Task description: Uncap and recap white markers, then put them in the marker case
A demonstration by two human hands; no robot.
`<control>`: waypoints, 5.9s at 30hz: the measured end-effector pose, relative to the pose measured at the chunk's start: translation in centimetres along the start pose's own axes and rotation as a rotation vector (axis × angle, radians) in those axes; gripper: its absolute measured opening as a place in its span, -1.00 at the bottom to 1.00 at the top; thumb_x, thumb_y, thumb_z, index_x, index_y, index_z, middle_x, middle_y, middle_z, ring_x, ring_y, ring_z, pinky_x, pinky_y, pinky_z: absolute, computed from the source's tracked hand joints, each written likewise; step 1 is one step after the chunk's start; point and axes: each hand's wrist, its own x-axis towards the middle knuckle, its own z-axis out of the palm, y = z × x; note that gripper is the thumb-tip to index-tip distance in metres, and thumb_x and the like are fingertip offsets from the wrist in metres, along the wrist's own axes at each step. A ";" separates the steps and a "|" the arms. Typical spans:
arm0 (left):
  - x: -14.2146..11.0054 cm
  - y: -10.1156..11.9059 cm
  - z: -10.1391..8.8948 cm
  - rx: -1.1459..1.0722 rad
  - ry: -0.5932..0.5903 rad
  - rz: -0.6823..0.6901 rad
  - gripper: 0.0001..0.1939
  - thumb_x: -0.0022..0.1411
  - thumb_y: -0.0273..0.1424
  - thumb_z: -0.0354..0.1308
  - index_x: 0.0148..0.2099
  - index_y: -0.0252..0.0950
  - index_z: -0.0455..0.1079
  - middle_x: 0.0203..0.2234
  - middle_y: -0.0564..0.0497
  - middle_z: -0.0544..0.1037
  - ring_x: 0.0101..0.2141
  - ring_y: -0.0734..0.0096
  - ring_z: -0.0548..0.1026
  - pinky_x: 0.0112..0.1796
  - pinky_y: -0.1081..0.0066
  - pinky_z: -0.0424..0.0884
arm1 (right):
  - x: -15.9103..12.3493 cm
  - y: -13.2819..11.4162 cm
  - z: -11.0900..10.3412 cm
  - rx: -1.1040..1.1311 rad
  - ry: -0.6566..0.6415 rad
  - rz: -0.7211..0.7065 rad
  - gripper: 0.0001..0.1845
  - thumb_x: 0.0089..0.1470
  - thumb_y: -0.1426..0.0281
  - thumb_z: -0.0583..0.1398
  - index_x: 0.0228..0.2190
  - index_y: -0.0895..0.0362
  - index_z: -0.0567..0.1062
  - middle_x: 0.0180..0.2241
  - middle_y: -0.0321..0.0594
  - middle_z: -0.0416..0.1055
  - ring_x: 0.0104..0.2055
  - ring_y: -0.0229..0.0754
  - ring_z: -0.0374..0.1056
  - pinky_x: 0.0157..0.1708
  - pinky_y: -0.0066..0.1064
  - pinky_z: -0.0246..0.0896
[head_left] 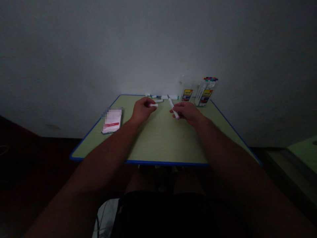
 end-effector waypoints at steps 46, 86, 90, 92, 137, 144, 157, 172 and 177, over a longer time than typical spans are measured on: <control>-0.1 -0.9 -0.3 -0.305 -0.234 -0.152 -0.73 -0.21 -0.52 0.41 -0.35 -0.30 0.53 -0.52 0.08 0.53 -0.46 0.45 0.48 -0.30 0.33 0.46 | 0.4 0.7 -1.0 -0.212 -0.103 -0.145 -0.93 -0.09 0.45 0.32 -0.52 0.20 0.63 -0.53 -0.17 0.55 -0.60 -0.37 0.21 -0.63 -0.54 0.10; -0.3 0.2 -0.2 -0.309 -0.264 -0.126 -0.71 -0.23 -0.57 0.42 -0.38 -0.34 0.45 -0.54 0.11 0.50 -0.48 0.52 0.43 -0.38 0.45 0.37 | 1.0 1.7 -1.0 -0.320 -0.113 -0.218 -0.84 -0.16 0.49 0.39 -0.42 0.19 0.58 -0.50 -0.24 0.53 -0.49 -0.30 0.39 -0.44 -0.49 0.26; -0.3 0.1 -0.4 -0.266 -0.261 -0.152 -0.73 -0.21 -0.58 0.39 -0.37 -0.33 0.44 -0.56 0.12 0.49 -0.50 0.51 0.42 -0.40 0.45 0.35 | 0.7 1.5 -0.8 -0.229 -0.133 -0.222 -0.82 -0.17 0.51 0.41 -0.49 0.19 0.51 -0.58 -0.27 0.49 -0.56 -0.33 0.35 -0.54 -0.52 0.23; -0.3 -0.1 -0.4 -0.235 -0.266 -0.174 -0.73 -0.20 -0.59 0.38 -0.37 -0.33 0.45 -0.56 0.12 0.49 -0.50 0.50 0.42 -0.40 0.44 0.35 | 0.4 1.2 -0.6 -0.180 -0.154 -0.213 -0.83 -0.13 0.48 0.41 -0.49 0.19 0.51 -0.58 -0.24 0.50 -0.57 -0.32 0.36 -0.55 -0.51 0.26; -1.1 1.5 0.5 -0.229 -0.223 -0.096 -0.77 -0.12 -0.49 0.41 -0.36 -0.32 0.46 -0.60 0.09 0.49 -0.55 0.50 0.42 -0.47 0.46 0.33 | 1.6 2.3 -1.1 -0.410 -0.118 -0.358 -0.81 -0.13 0.57 0.31 -0.38 0.13 0.64 -0.42 -0.25 0.56 -0.36 -0.25 0.42 -0.23 -0.38 0.31; -0.7 0.9 0.0 -0.183 -0.199 -0.126 -0.82 -0.06 -0.49 0.39 -0.37 -0.34 0.46 -0.60 0.08 0.50 -0.54 0.49 0.44 -0.44 0.44 0.37 | 1.0 1.7 -0.9 -0.329 -0.061 -0.367 -0.83 -0.12 0.50 0.34 -0.37 0.17 0.64 -0.44 -0.25 0.54 -0.40 -0.27 0.40 -0.26 -0.39 0.32; -0.2 0.5 -0.3 -0.467 -0.136 -0.423 -0.79 -0.12 -0.67 0.27 -0.41 -0.33 0.40 -0.49 0.07 0.45 -0.48 0.50 0.44 -0.35 0.40 0.49 | -0.1 0.8 -0.1 -0.050 -0.187 -0.366 -0.57 -0.24 0.50 0.40 -0.21 0.12 0.59 -0.38 -0.27 0.52 -0.39 -0.28 0.39 -0.38 -0.43 0.40; -0.1 -0.4 -0.3 -0.397 -0.089 -0.348 -0.81 -0.08 -0.61 0.31 -0.33 -0.36 0.49 -0.49 0.04 0.53 -0.50 0.50 0.49 -0.33 0.39 0.52 | 1.3 1.6 -0.7 -0.394 0.105 -0.369 -0.73 -0.04 0.45 0.36 -0.22 0.21 0.66 -0.52 -0.24 0.50 -0.58 -0.32 0.34 -0.48 -0.44 0.31; -0.2 0.2 -0.3 -0.494 -0.080 -0.378 -0.82 -0.05 -0.64 0.28 -0.32 -0.37 0.49 -0.46 0.01 0.56 -0.44 0.46 0.55 -0.21 0.31 0.56 | 1.7 2.0 -1.2 -0.429 0.166 -0.343 -0.75 -0.05 0.43 0.38 -0.24 0.21 0.65 -0.55 -0.25 0.47 -0.56 -0.29 0.36 -0.44 -0.42 0.32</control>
